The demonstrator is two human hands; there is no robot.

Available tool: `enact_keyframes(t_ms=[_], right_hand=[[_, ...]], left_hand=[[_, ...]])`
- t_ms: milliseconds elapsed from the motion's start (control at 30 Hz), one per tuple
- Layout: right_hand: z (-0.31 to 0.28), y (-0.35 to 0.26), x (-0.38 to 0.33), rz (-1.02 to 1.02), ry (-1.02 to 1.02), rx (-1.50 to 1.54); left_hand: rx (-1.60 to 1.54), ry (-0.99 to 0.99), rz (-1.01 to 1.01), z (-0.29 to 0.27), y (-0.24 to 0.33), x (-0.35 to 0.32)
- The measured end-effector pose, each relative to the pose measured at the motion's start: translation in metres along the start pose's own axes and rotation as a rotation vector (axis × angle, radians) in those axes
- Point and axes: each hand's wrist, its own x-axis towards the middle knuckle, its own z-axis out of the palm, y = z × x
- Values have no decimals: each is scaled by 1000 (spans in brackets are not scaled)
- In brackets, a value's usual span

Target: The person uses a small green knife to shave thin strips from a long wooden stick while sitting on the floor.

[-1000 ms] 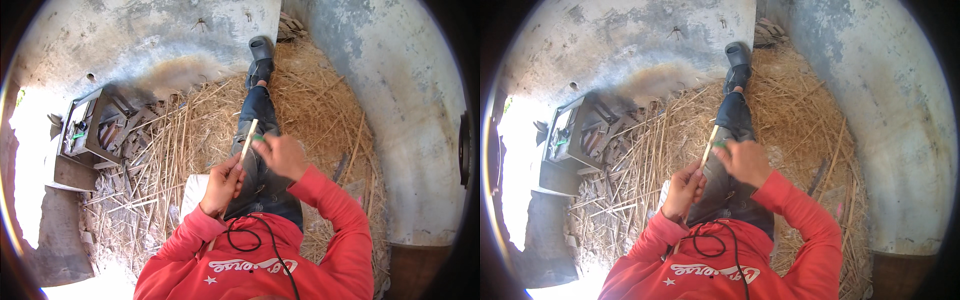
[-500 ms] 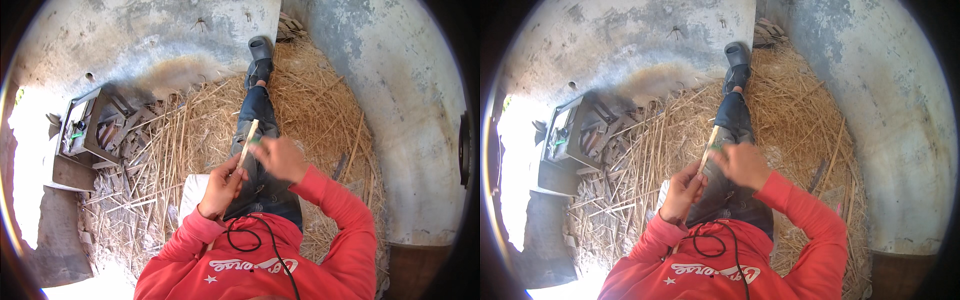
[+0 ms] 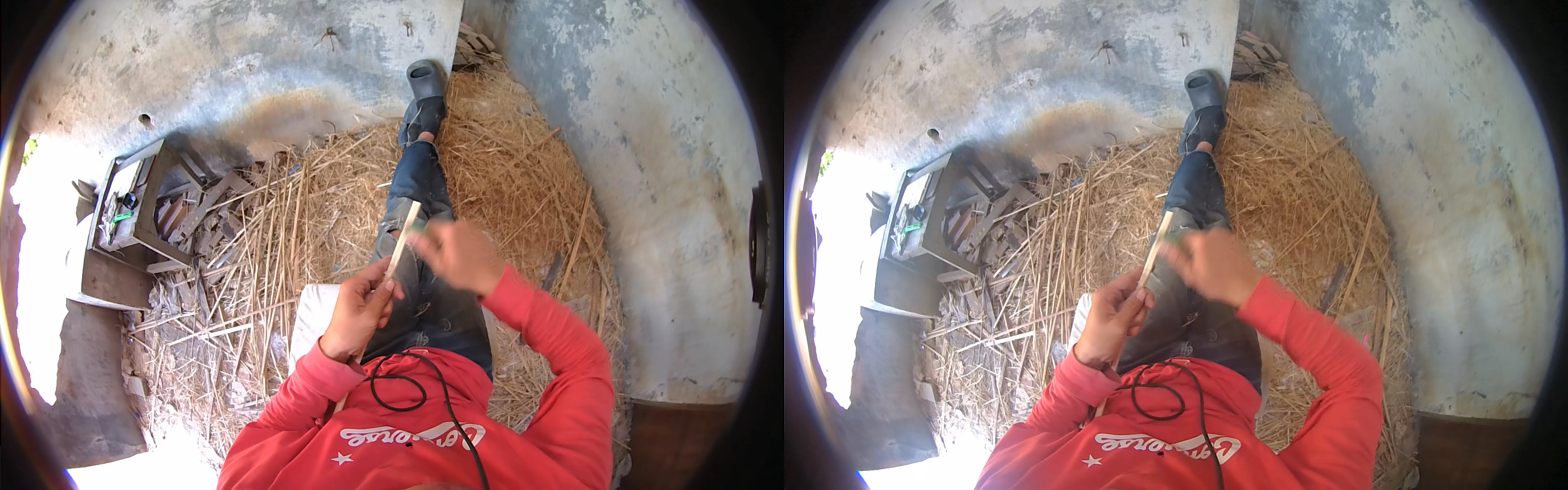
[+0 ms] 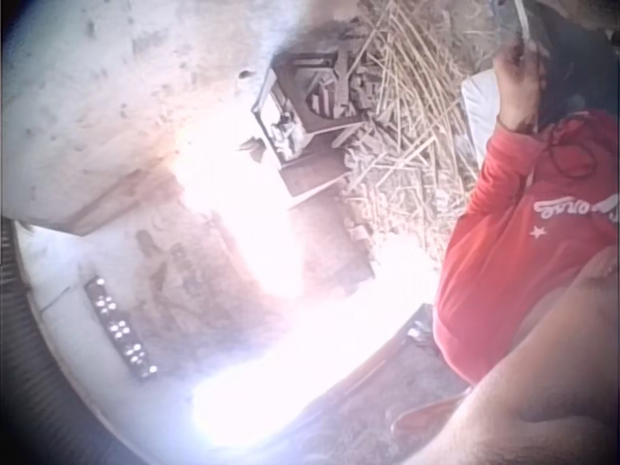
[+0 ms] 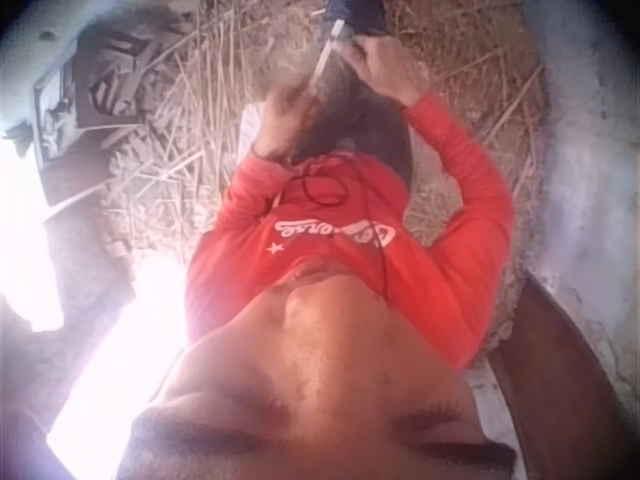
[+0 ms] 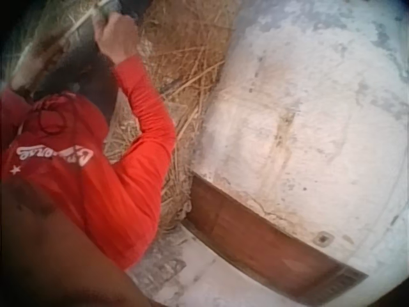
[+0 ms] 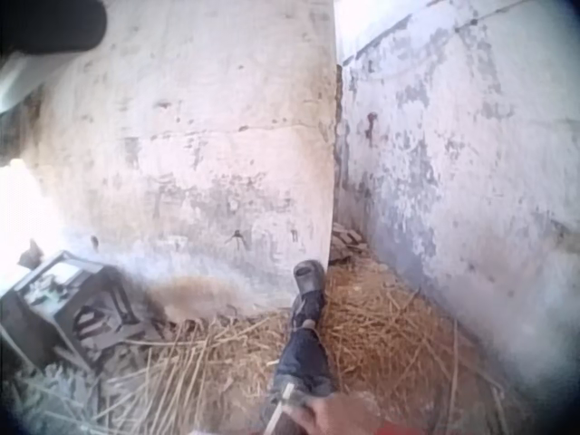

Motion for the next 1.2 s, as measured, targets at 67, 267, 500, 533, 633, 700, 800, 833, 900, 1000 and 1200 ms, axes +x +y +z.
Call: enact_keyframes(t_ms=[67, 267, 500, 533, 633, 700, 800, 833, 900, 1000, 1200], right_hand=[[-7, 20, 12, 83, 115, 144], [-12, -20, -20, 6, 40, 277], [-1, -30, -25, -145, -10, 143], [0, -24, -19, -107, 25, 159], [-2, -10, -2, -52, 94, 129], [9, -20, -20, -114, -16, 87], [6, -19, -14, -101, -32, 107], [0, -10, -3, -51, 9, 133], [-2, -3, 2, -1, 72, 149], [18, -22, -21, -151, -42, 136], [7, -14, -12, -9, -64, 103]], left_hand=[[-10, -51, -11, 1, -1, -3], [-211, -58, -43, 1, 17, 1], [-594, -240, -194, -7, 16, 6], [-594, -245, -205, -8, 14, 7], [-614, -233, -231, -10, 3, 9], [-640, -201, -254, -13, -1, 7], [-624, -180, -234, -11, 3, 6], [-632, -193, -238, -12, 3, 5], [-655, -240, -238, -8, 4, 10], [-613, -206, -253, -11, 0, 8], [-598, -151, -286, -7, 3, 5]])
